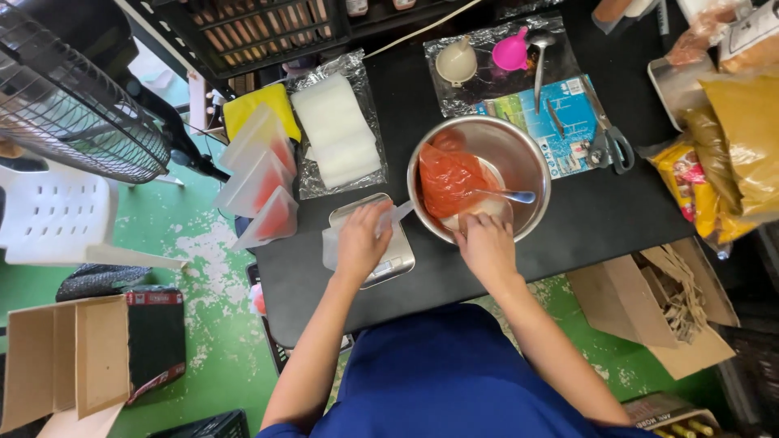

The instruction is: Portioning red powder from a bowl into small plastic bags using a spoon and a digital scale.

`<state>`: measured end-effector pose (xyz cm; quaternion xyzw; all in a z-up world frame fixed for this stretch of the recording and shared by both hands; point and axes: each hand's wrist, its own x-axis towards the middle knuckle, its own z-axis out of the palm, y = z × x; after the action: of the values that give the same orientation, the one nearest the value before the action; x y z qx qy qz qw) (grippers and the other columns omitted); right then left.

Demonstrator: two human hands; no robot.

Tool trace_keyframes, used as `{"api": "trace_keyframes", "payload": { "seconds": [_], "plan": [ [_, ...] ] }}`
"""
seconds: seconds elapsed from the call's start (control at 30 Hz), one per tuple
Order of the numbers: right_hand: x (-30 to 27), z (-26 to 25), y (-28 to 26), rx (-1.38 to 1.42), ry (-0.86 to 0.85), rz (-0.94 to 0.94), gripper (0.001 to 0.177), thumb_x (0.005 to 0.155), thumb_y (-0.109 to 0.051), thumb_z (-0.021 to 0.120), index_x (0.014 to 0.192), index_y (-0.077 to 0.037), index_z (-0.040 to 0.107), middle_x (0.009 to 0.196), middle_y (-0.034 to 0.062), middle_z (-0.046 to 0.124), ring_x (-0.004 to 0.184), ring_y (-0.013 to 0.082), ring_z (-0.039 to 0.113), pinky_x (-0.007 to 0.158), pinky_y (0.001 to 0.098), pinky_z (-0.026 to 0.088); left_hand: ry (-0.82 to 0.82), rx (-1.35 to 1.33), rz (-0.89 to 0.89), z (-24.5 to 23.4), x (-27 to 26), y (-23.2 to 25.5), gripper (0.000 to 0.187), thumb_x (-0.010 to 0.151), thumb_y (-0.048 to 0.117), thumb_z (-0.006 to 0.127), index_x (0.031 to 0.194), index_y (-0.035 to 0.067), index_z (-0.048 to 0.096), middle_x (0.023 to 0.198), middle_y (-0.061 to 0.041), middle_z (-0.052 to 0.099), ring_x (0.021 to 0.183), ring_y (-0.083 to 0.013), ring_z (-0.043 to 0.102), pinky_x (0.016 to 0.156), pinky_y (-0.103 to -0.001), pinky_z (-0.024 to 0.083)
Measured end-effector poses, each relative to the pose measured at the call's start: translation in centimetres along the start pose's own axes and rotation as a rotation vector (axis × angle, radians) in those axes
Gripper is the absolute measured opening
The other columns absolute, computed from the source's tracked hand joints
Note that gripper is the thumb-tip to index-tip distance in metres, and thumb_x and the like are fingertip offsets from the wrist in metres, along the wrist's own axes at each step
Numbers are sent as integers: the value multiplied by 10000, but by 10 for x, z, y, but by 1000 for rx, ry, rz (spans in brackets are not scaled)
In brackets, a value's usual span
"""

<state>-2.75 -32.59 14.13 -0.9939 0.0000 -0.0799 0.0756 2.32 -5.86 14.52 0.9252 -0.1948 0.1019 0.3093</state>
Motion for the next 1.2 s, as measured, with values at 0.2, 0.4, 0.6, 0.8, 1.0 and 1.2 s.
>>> {"api": "trace_keyframes", "payload": {
  "seconds": [0.2,0.4,0.6,0.8,1.0,1.2],
  "plan": [
    [-22,-63,15,32,186,-87,92,984,-345,648,996,-349,740,844,-151,689,902,109,681,912,358,475,-34,-268,40,-38,18,33,939,628,224,941,1469,99,543,1335,-136,633,1252,-319,582,1091,-453,430],
    [-11,-189,-30,407,432,-229,97,952,-146,767,1009,-223,783,948,-71,759,956,206,720,912,346,523,-183,-335,22,-45,28,43,1273,600,298,992,1614,61,260,1503,-228,450,1418,-433,405,1234,-630,182],
    [14,-203,-53,795,272,-264,293,895,-193,780,1178,-133,732,1224,115,697,1199,377,651,1015,495,490,-151,-531,48,-43,22,60,1235,692,248,942,1638,81,166,1539,-193,406,1452,-442,338,1236,-644,130],
    [40,-83,60,519,-6,498,662,955,-237,775,1501,-19,471,1294,366,509,1179,607,579,1016,637,470,168,-771,-55,-44,6,51,1284,689,154,976,1634,75,110,1601,-210,357,1481,-325,371,1248,-509,276],
    [55,10,63,828,376,285,151,988,-140,741,1130,-118,787,942,157,727,810,301,703,730,376,547,251,-734,-177,-33,-14,33,1303,662,182,984,1621,45,113,1614,-238,321,1484,-351,358,1251,-513,293],
    [49,-54,36,560,582,-271,184,1058,-64,603,1151,-61,763,1161,97,732,1042,296,722,903,382,577,284,-608,-171,-25,-19,26,1259,675,203,981,1623,70,163,1591,-228,333,1443,-358,404,1204,-531,338]
  ]
}}
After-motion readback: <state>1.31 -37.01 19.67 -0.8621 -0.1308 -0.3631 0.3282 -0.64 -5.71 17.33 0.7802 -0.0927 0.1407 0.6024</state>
